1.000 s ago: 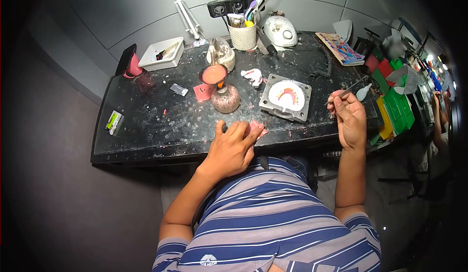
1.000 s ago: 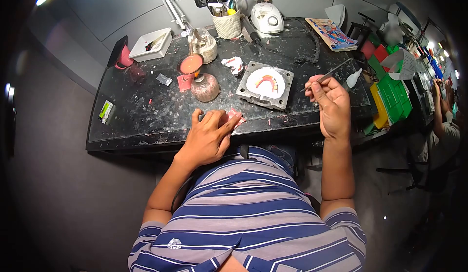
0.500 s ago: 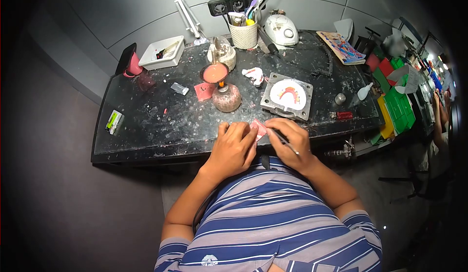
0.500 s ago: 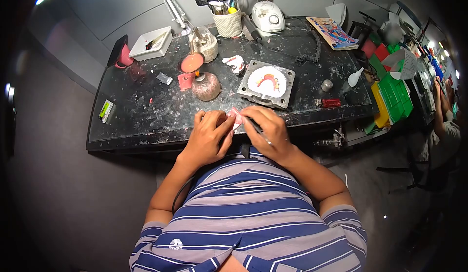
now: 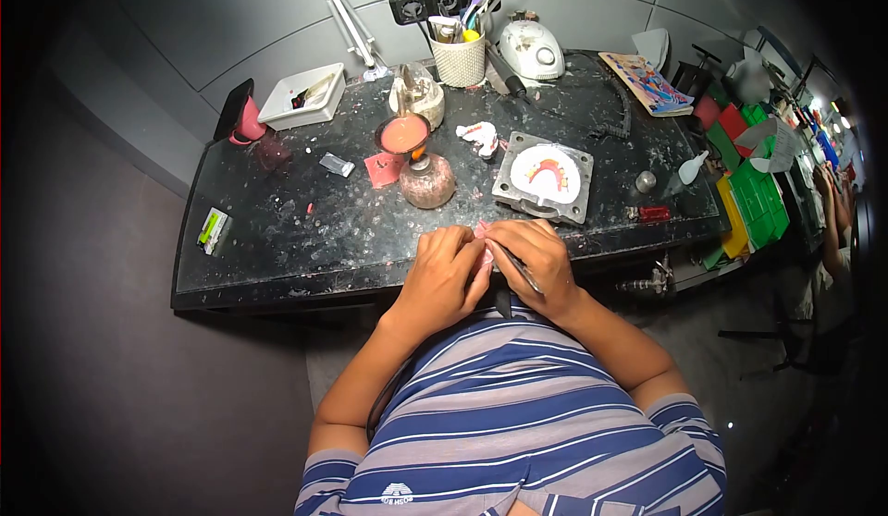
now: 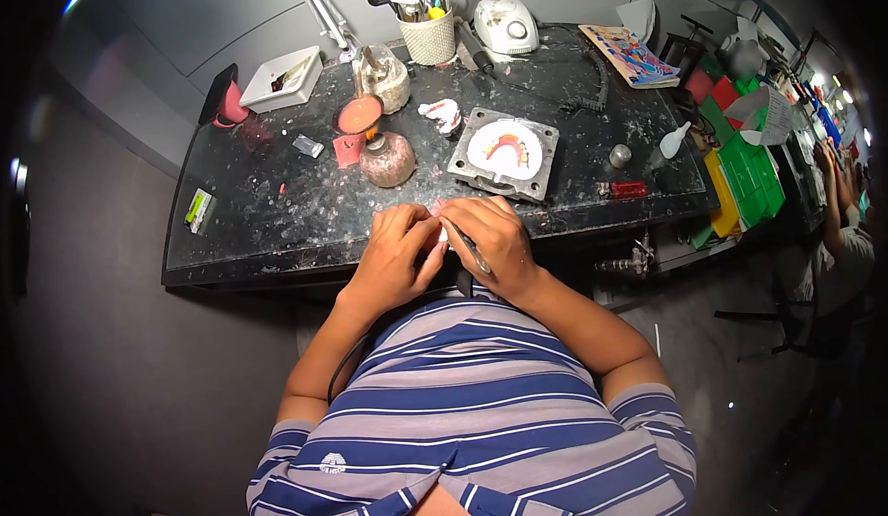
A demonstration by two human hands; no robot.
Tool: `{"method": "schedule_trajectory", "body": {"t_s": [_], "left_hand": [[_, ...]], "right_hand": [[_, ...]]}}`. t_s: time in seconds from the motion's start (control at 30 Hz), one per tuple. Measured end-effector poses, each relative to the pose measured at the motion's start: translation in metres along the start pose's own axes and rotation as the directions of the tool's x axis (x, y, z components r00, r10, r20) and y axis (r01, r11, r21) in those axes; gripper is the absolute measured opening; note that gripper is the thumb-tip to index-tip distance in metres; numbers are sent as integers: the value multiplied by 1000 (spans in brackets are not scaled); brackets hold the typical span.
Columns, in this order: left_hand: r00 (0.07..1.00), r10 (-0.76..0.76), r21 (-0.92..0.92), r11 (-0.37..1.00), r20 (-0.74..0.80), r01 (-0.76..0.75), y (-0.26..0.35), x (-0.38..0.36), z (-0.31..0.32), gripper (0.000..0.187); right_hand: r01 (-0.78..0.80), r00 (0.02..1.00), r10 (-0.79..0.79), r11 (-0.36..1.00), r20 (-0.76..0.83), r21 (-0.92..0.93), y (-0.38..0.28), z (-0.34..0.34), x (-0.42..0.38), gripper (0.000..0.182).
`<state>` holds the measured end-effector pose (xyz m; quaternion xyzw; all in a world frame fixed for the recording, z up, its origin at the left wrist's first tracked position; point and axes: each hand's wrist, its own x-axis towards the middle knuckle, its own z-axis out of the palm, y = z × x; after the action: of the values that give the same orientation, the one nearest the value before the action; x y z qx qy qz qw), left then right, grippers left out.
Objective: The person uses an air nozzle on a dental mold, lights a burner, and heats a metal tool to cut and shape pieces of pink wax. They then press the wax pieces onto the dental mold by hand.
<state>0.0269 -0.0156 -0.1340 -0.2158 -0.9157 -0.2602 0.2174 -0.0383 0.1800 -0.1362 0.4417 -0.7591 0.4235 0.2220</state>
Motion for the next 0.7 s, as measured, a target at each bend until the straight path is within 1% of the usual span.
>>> {"method": "schedule_trajectory", "body": {"t_s": [0.17,0.33,0.53,0.7], "left_hand": [[1000,-1,-3,1000,5,1,0,1,-1,33],[1000,7,-2,1000,10,-7,0,2,-2,33],[998,-3,7,1000,57,3,1,2,-3,33],[996,-6,44,999,93,2,3,2,-6,34]], "right_hand": [[39,999,-39,999,-9,8,3,0,-2,20],[27,1000,-27,1000,-2,-16,2,2,-1,20],[8,1000,-7,999,22,-38,-1,-1,1,20],[36,999,-33,996,33,-77,-2,-3,-2,20]]}}
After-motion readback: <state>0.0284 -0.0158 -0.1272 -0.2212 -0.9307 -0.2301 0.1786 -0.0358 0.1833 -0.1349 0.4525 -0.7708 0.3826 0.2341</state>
